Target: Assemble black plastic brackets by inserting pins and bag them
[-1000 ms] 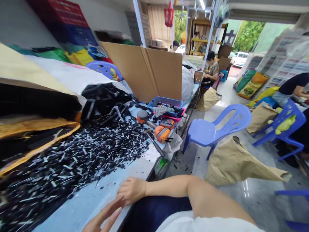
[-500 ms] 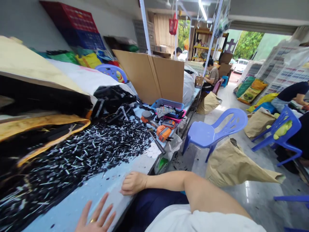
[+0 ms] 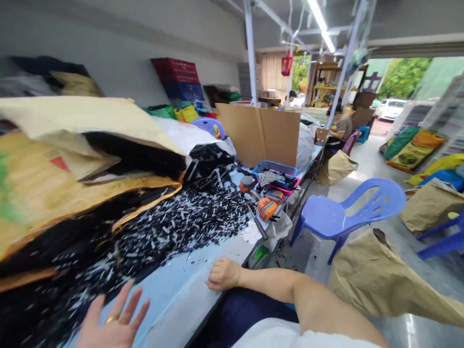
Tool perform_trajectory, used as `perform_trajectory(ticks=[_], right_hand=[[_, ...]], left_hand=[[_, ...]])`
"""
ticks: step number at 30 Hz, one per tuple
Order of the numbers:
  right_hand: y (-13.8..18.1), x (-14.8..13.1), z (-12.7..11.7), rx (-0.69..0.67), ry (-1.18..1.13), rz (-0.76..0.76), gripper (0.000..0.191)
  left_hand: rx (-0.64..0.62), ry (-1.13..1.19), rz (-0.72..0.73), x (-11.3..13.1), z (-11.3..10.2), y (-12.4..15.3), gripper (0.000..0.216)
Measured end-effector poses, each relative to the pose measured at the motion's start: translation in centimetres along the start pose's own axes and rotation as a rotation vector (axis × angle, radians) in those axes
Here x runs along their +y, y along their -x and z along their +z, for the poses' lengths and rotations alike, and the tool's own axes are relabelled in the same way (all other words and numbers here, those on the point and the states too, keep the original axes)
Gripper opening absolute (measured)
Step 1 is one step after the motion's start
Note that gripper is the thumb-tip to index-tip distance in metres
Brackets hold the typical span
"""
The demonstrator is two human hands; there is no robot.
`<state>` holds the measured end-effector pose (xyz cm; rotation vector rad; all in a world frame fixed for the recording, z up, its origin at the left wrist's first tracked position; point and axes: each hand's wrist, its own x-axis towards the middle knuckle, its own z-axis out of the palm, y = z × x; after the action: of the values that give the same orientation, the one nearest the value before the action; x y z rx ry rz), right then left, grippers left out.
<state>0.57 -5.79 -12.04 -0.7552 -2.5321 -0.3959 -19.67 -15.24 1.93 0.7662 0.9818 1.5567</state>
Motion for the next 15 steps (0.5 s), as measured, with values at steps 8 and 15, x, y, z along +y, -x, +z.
perform_trajectory(ticks=[8,15], right_hand=[[-1.9,1.7,-2.3,0.234,-0.249,-0.05,0.025],[-2.5,2.5,-2.5,0.226,-0.402,-0.09,0.014]], left_hand=[[0.138,0.215,0.005,0.2,-1.2,-2.6,0.032],[0.657,-0.366,0.083,4.1,-8.7,-9.5,0.024]])
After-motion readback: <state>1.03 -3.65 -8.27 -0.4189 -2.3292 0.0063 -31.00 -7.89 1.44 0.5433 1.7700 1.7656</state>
